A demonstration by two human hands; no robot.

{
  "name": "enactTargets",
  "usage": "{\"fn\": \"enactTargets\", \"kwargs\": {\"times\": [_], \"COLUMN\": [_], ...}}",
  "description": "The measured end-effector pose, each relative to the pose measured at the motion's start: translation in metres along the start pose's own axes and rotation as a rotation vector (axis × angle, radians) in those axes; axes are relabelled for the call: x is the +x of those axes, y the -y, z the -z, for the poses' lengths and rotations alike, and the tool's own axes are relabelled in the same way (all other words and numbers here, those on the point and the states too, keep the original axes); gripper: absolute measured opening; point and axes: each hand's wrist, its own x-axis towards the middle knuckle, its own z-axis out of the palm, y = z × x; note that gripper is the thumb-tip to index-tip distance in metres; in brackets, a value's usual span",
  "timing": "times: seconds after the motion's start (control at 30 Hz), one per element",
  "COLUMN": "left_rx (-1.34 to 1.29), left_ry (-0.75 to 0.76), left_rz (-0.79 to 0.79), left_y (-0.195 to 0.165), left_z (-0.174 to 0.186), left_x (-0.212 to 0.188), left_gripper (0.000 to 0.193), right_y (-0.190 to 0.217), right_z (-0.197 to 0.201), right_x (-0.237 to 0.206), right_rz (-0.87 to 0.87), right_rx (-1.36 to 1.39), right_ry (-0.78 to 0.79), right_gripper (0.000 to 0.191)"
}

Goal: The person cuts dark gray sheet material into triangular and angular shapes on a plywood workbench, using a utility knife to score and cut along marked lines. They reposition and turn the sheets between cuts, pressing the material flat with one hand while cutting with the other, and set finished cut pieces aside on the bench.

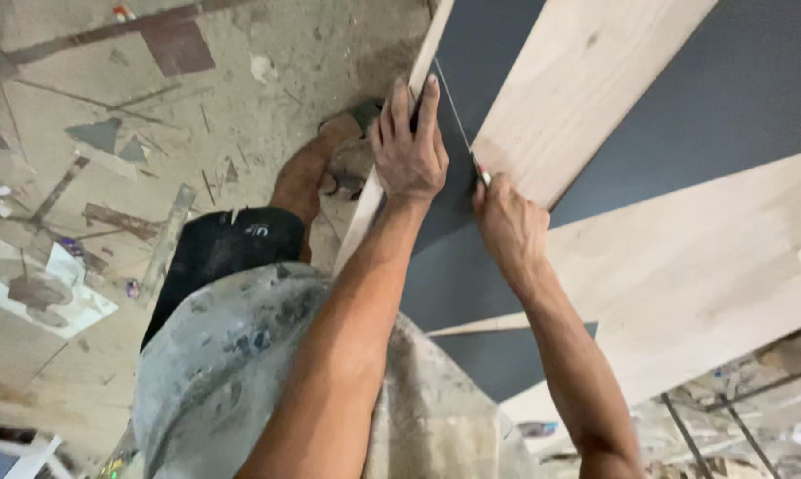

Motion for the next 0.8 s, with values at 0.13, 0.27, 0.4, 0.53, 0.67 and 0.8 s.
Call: {"fn": "enactTargets", "kwargs": {"times": [0.13,0.27,0.4,0.53,0.67,0.8], "left_rx": [0.073,0.056,0.087,0.095,0.048,0.043], "left_ry": [0.018,0.075,0.117,0.067,0.138,0.101], "left_rz": [0.0,0.018,0.052,0.033,0.048,0.034], "left_y": [0.003,0.004,0.003,0.004,0.005,0.003], "left_z": [-0.004,-0.004,-0.004,-0.006,-0.009,-0.008], "left_x": [0.001,0.001,0.003,0.004,0.003,0.003], "left_gripper": [0.055,0.057,0.062,0.062,0.067,0.063], "right_y": [0.015,0.036,0.065,0.066,0.063,0.064], "right_z": [0.017,0.034,0.031,0.021,0.008,0.013], "right_x": [0.014,0.06,0.1,0.107,0.108,0.115], "right_rz": [-0.093,0.0,-0.087,-0.349,-0.164,-0.266], "right_rx": [0.345,0.645,1.069,1.043,0.749,1.015], "right_ry": [-0.272,-0.589,-0.504,-0.561,-0.7,-0.669], "right_gripper": [0.036,0.013,0.025,0.039,0.042,0.059]}}
